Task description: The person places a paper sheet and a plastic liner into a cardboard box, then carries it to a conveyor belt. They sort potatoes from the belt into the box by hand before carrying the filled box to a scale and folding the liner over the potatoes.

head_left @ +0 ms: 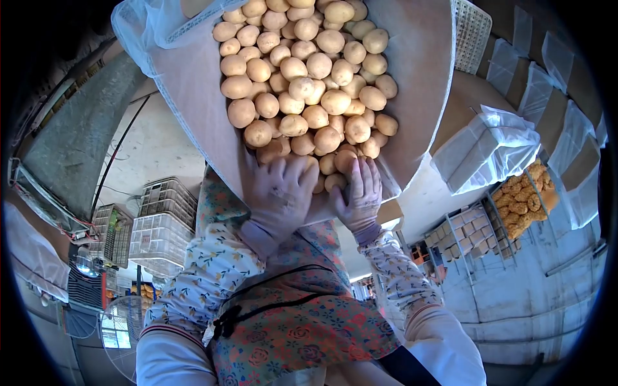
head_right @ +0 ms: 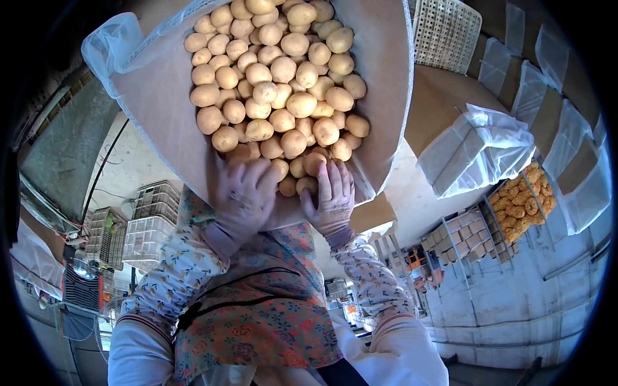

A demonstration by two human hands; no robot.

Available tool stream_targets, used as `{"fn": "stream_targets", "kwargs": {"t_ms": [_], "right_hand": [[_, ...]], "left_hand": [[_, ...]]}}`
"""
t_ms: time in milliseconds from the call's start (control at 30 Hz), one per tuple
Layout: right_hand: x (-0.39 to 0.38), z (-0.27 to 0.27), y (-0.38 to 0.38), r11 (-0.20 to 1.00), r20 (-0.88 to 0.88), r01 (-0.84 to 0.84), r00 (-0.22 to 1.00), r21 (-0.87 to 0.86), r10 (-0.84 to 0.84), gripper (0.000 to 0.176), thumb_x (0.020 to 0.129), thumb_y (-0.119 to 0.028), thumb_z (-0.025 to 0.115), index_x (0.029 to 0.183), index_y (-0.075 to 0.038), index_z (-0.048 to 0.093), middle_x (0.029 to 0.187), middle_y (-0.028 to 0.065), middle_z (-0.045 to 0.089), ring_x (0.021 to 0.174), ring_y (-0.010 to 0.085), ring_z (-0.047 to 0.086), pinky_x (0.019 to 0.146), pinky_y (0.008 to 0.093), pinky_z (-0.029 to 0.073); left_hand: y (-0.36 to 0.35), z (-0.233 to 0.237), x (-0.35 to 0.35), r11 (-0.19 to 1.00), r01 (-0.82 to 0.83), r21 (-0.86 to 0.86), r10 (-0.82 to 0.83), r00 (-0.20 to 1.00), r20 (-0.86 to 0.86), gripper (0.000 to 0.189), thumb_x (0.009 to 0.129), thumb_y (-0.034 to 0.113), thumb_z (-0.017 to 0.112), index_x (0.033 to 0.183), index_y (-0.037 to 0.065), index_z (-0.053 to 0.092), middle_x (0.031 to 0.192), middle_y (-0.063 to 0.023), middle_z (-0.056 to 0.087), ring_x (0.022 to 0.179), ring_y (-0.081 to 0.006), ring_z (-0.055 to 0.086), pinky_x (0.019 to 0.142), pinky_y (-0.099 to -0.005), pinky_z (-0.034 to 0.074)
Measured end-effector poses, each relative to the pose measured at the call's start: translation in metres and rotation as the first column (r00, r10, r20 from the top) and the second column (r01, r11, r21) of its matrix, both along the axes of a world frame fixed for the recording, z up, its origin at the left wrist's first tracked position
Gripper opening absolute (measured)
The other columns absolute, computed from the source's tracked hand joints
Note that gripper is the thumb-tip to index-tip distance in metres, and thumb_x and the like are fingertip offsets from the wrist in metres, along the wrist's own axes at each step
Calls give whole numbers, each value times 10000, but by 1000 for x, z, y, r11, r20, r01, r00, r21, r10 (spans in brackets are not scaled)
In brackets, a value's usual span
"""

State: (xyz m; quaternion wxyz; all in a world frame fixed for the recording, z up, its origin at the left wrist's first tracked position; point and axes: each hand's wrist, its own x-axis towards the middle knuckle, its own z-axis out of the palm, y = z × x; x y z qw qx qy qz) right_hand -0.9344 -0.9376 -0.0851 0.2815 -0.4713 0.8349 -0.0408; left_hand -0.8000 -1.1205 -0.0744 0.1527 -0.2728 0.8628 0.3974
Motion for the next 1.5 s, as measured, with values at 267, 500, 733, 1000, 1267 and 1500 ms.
{"fn": "stream_targets", "kwargs": {"t_ms": [267, 500, 733, 1000, 1267, 1500], "right_hand": [[3, -2, -2, 999, -62, -1, 998, -41, -2, 729, 785, -302, 716, 1414, -15, 484, 1328, 202, 547, 1259, 426, 512, 1032, 550, 410], [4, 0, -2, 999, -94, -7, 996, -51, 2, 727, 777, -296, 718, 1406, -12, 490, 1314, 203, 556, 1231, 418, 528, 1027, 543, 417], [22, 29, -48, 925, 13, 114, 993, -363, -117, 870, 772, -327, 783, 1470, 24, 400, 1376, 226, 534, 1252, 385, 527, 1060, 508, 404], [57, 53, -114, 846, 635, 406, 765, -345, -108, 862, 725, -140, 876, 1453, 14, 441, 1436, 216, 533, 1263, 341, 584, 1031, 380, 481], [92, 91, -143, 711, 918, 624, -28, 325, -395, 760, 794, -19, 798, 1462, 1, 436, 1352, 75, 564, 1209, 126, 535, 1036, 281, 420], [108, 90, -150, 754, 909, 524, -338, 396, -243, 715, 869, -72, 766, 1473, 26, 397, 1297, 24, 556, 1160, 105, 528, 1017, 273, 412]], "left_hand": [[-25, -57, -48, 842, 514, -163, -421, 815, 397, 292, 931, 243, 574, 1223, 232, 578, 1080, -15, 576, 917, -200, 626, 690, -424, 487], [-32, -52, -42, 977, 210, -31, -187, 921, 343, 392, 821, 224, 727, 1183, 183, 582, 1076, -37, 585, 927, -206, 656, 750, -389, 525], [-52, 35, 1, 503, -502, 704, 601, 788, 133, 578, 898, 164, 758, 1411, 68, 511, 1273, -82, 583, 1050, -121, 607, 787, -235, 527], [-54, 60, 44, 640, -497, 586, 671, 733, -112, 439, 865, 84, 762, 1278, 18, 629, 1308, -138, 617, 1093, -168, 601, 934, -299, 490], [-85, 53, 117, 236, -626, 743, 962, 258, -87, 126, 894, 115, 725, 955, 17, 673, 1028, -96, 702, 994, -227, 635, 871, -338, 496], [-115, 77, 114, 526, -313, 791, 749, 610, -257, 324, 767, 167, 840, 1041, 48, 714, 1146, -101, 682, 1191, -211, 569, 1024, -405, 429]]}}
